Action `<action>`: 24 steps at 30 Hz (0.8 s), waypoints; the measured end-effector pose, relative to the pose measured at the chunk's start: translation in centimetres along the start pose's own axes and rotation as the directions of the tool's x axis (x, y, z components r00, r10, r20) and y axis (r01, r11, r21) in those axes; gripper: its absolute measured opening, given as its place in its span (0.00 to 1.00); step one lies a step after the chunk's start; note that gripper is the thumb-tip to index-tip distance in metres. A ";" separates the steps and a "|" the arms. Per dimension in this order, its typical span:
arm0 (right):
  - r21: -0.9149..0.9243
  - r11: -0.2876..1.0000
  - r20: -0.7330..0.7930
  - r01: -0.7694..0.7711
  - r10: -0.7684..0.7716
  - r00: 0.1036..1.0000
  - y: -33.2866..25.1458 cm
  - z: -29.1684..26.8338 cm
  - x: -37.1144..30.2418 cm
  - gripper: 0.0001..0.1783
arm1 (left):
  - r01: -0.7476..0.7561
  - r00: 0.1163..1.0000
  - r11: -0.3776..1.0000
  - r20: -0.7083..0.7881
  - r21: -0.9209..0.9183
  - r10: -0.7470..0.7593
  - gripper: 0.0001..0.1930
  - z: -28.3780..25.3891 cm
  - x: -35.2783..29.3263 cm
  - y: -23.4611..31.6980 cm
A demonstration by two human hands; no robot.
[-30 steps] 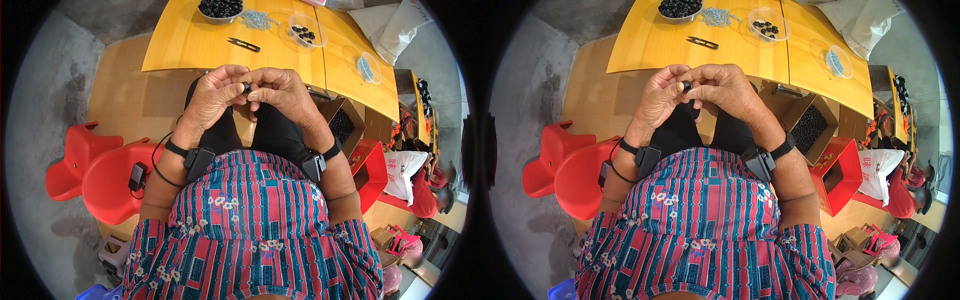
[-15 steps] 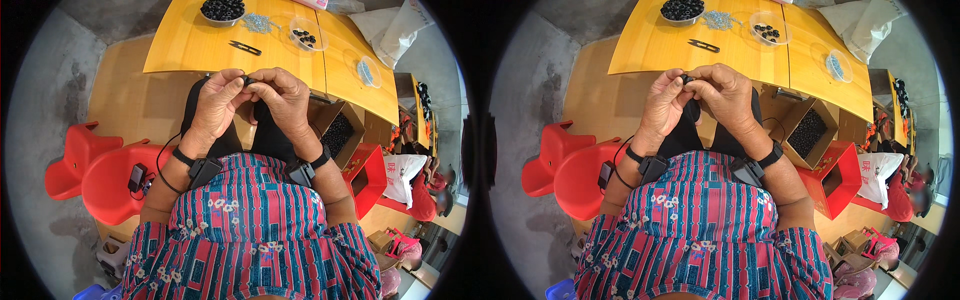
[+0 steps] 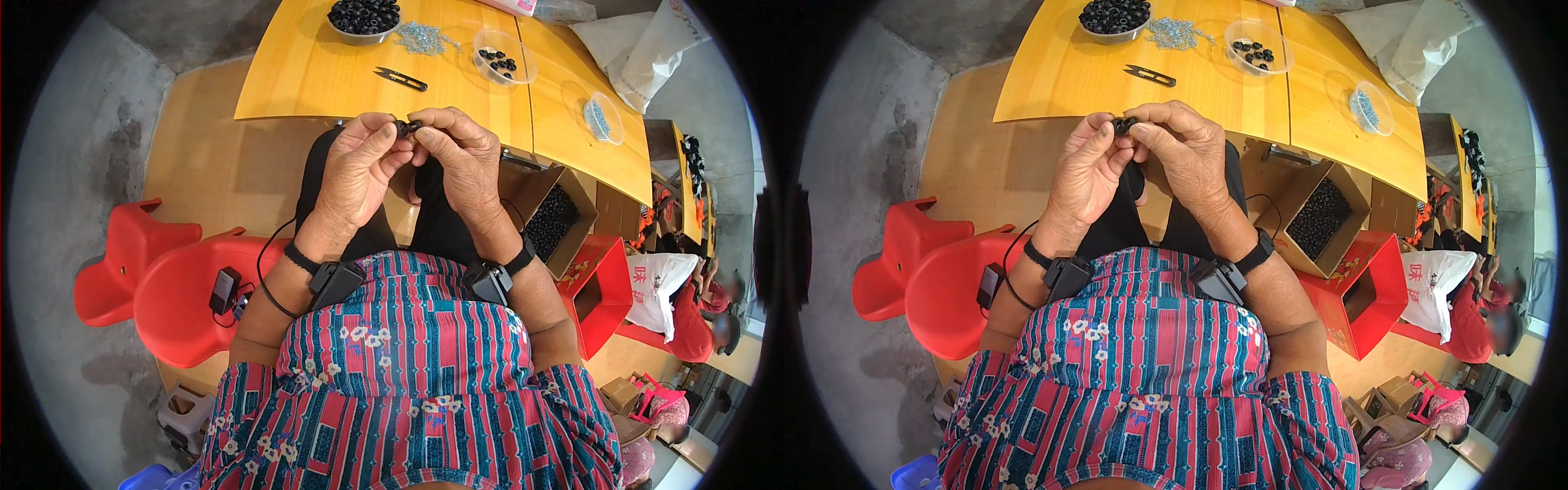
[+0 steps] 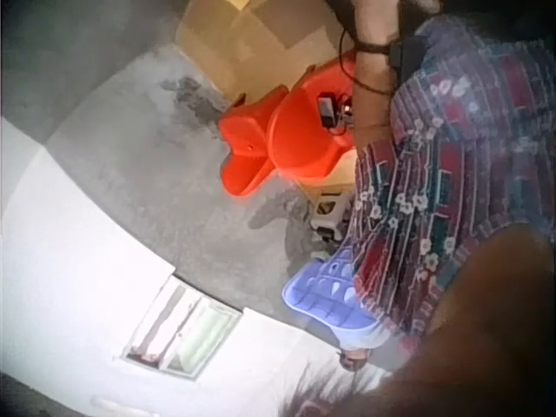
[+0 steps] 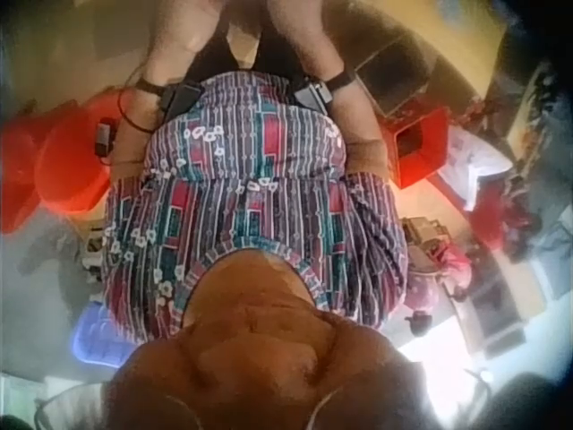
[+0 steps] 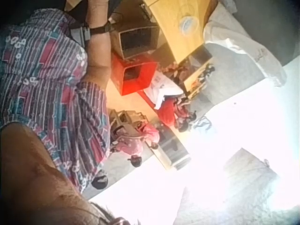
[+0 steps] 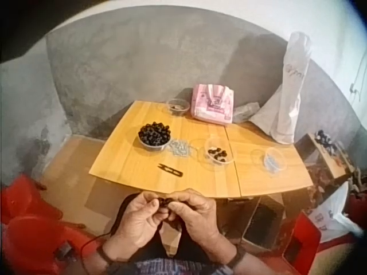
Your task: The person assembles small plastic shells and metal clips by hand at a work surface, picking up components from plastic bins and fitting them together.
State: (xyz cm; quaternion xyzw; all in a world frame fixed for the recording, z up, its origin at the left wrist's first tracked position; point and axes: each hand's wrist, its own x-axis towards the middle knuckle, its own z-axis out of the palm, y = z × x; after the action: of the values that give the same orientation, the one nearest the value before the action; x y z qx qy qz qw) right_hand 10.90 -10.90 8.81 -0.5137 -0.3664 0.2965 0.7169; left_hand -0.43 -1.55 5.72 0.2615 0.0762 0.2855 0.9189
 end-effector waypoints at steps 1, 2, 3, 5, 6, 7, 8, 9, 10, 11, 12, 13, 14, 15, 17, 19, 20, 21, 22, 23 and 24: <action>0.041 0.999 -0.003 -0.019 0.019 1.000 0.1 0.0 0.0 0.08 | -0.003 1.000 1.000 0.003 -0.004 0.003 0.05 -0.1 0.0 0.0; 0.040 0.999 -0.003 -0.019 0.019 1.000 0.2 -0.1 0.0 0.08 | -0.003 1.000 1.000 0.003 -0.004 0.003 0.05 -0.1 0.0 0.0; 0.036 0.999 -0.009 -0.015 0.015 1.000 0.3 -0.2 0.0 0.08 | -0.005 1.000 1.000 0.002 -0.005 0.005 0.05 -0.1 0.1 0.0; 0.033 0.999 -0.012 -0.011 0.012 1.000 0.4 -0.1 0.0 0.08 | -0.009 1.000 1.000 0.000 -0.006 0.009 0.04 0.0 0.0 0.0; 0.017 1.000 -0.009 0.001 -0.001 1.000 0.3 0.0 0.0 0.08 | -0.013 1.000 1.000 -0.002 -0.008 0.013 0.04 -0.1 0.0 0.0; 0.001 1.000 -0.006 0.013 -0.013 1.000 0.3 0.0 0.0 0.08 | -0.017 1.000 1.000 -0.003 -0.009 0.017 0.04 -0.1 0.0 0.0; 0.001 1.000 -0.006 0.014 -0.014 1.000 0.3 0.0 0.0 0.08 | -0.018 1.000 1.000 -0.003 -0.009 0.018 0.04 0.0 0.0 0.0; -0.002 1.000 -0.006 0.014 -0.014 1.000 0.3 0.0 -0.1 0.08 | -0.020 1.000 1.000 -0.006 -0.006 0.020 0.04 0.1 0.0 0.0; -0.005 1.000 -0.008 0.014 -0.014 1.000 0.3 0.0 -0.1 0.08 | -0.022 1.000 1.000 -0.010 -0.003 0.022 0.04 0.2 -0.1 0.1; -0.006 1.000 -0.008 0.014 -0.015 1.000 0.3 0.0 -0.1 0.08 | -0.022 1.000 1.000 -0.010 -0.004 0.022 0.04 0.2 -0.1 0.1; -0.022 1.000 -0.001 0.021 -0.021 1.000 0.3 0.0 0.0 0.08 | -0.022 1.000 1.000 -0.008 -0.002 0.022 0.04 0.3 -0.1 0.1; -0.037 0.999 0.006 0.027 -0.027 1.000 0.2 -0.1 0.0 0.08 | -0.024 1.000 1.000 -0.007 0.000 0.024 0.04 0.3 -0.1 0.1; -0.038 0.999 0.006 0.027 -0.027 1.000 0.3 -0.1 0.0 0.08 | -0.024 1.000 1.000 -0.007 0.000 0.024 0.04 0.3 -0.1 0.0; -0.043 0.999 0.008 0.033 -0.032 0.999 0.5 -0.2 0.0 0.08 | -0.028 1.000 0.999 -0.006 0.016 0.028 0.04 0.4 -0.1 0.0; -0.048 0.998 0.009 0.038 -0.038 0.999 0.5 -0.2 0.0 0.08 | -0.032 0.999 0.999 -0.006 0.032 0.032 0.04 0.3 -0.1 -0.1; 0.035 0.999 -0.008 0.000 0.000 1.000 0.5 -0.1 -0.1 0.08 | -0.030 0.999 0.999 -0.017 0.020 0.030 0.04 0.2 -0.1 -0.1; 0.035 0.999 -0.006 0.000 0.001 1.000 0.5 -0.1 -0.1 0.08 | -0.031 0.999 0.999 -0.017 0.020 0.031 0.04 0.2 -0.1 -0.1; 0.044 0.999 -0.005 -0.014 0.015 1.000 0.5 -0.1 -0.1 0.08 | -0.033 0.999 0.999 -0.020 0.023 0.033 0.04 0.2 -0.1 -0.1; 0.052 0.998 -0.005 -0.028 0.028 1.000 0.5 -0.1 -0.2 0.08 | -0.033 0.999 0.999 -0.022 0.026 0.034 0.04 0.2 -0.1 -0.1; 0.051 0.998 -0.005 -0.028 0.028 1.000 0.6 -0.2 -0.1 0.08 | -0.033 0.999 0.999 -0.021 0.026 0.034 0.04 0.2 -0.1 -0.1; 0.083 0.996 -0.012 -0.041 0.042 0.999 0.9 -0.2 -0.1 0.08 | -0.030 0.999 0.999 -0.021 0.024 0.031 0.04 0.3 0.0 -0.2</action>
State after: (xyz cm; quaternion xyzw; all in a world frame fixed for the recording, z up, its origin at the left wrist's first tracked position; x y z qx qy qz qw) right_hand 11.00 -10.88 7.92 -0.4931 -0.3379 0.3229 0.7337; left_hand -0.31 -1.80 5.87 0.2706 0.0854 0.3012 0.9104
